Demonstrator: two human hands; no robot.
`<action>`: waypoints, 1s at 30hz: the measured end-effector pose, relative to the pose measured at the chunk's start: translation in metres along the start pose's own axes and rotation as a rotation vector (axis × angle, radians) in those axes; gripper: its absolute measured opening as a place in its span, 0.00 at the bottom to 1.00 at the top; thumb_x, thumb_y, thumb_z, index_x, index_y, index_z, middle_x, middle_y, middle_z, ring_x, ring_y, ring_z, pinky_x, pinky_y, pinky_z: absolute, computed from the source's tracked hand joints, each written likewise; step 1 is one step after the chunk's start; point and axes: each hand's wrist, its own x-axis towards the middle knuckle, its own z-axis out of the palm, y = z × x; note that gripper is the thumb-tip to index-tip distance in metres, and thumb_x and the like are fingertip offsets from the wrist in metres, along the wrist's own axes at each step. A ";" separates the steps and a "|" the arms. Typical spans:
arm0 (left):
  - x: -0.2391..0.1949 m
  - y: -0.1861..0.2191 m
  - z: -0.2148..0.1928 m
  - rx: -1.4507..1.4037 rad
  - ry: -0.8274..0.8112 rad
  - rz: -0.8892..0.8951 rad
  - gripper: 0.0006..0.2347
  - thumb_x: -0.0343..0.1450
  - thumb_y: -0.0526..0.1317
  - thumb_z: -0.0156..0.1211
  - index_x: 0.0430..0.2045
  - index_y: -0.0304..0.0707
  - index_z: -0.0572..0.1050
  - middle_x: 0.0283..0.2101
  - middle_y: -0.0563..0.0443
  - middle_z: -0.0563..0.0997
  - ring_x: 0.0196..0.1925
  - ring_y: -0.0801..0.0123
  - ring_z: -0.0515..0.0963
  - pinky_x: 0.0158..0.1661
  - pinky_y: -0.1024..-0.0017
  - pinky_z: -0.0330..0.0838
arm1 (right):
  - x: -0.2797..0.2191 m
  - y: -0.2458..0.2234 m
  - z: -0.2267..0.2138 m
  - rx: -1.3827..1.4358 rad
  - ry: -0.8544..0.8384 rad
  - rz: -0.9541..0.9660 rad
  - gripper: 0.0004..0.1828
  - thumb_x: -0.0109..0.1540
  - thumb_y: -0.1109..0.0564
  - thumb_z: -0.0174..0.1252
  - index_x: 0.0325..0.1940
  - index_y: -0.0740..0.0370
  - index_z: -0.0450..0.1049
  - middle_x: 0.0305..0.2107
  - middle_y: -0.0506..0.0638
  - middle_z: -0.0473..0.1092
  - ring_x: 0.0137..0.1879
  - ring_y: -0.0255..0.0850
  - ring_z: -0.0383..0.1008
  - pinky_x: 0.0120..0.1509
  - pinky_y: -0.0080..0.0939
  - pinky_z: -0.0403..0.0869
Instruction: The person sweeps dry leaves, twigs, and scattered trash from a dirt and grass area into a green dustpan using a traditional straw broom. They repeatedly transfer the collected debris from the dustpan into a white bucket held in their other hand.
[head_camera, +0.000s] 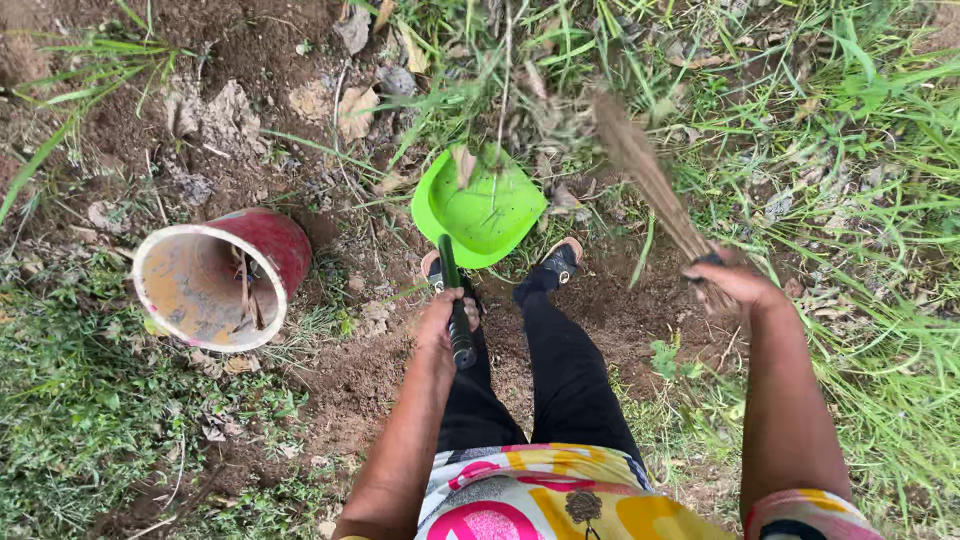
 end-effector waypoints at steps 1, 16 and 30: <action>-0.001 -0.003 -0.006 0.001 0.007 0.020 0.06 0.71 0.35 0.54 0.35 0.38 0.63 0.25 0.48 0.71 0.20 0.69 0.70 0.19 0.71 0.68 | 0.011 -0.006 0.001 -0.004 0.070 0.055 0.33 0.59 0.52 0.63 0.67 0.46 0.60 0.33 0.47 0.71 0.28 0.34 0.68 0.28 0.41 0.72; -0.087 0.028 -0.112 -0.196 -0.020 0.042 0.06 0.71 0.37 0.55 0.35 0.40 0.64 0.26 0.49 0.72 0.21 0.68 0.71 0.21 0.71 0.69 | 0.113 -0.054 0.279 -0.308 -0.208 -0.107 0.57 0.55 0.48 0.69 0.80 0.58 0.44 0.77 0.54 0.40 0.71 0.48 0.62 0.75 0.53 0.66; -0.140 0.093 -0.138 -0.297 0.101 0.312 0.06 0.72 0.36 0.51 0.36 0.35 0.62 0.24 0.47 0.72 0.20 0.68 0.71 0.20 0.73 0.70 | -0.074 -0.048 0.265 -0.199 -0.208 0.083 0.52 0.57 0.58 0.63 0.80 0.35 0.45 0.33 0.54 0.69 0.25 0.39 0.70 0.24 0.42 0.73</action>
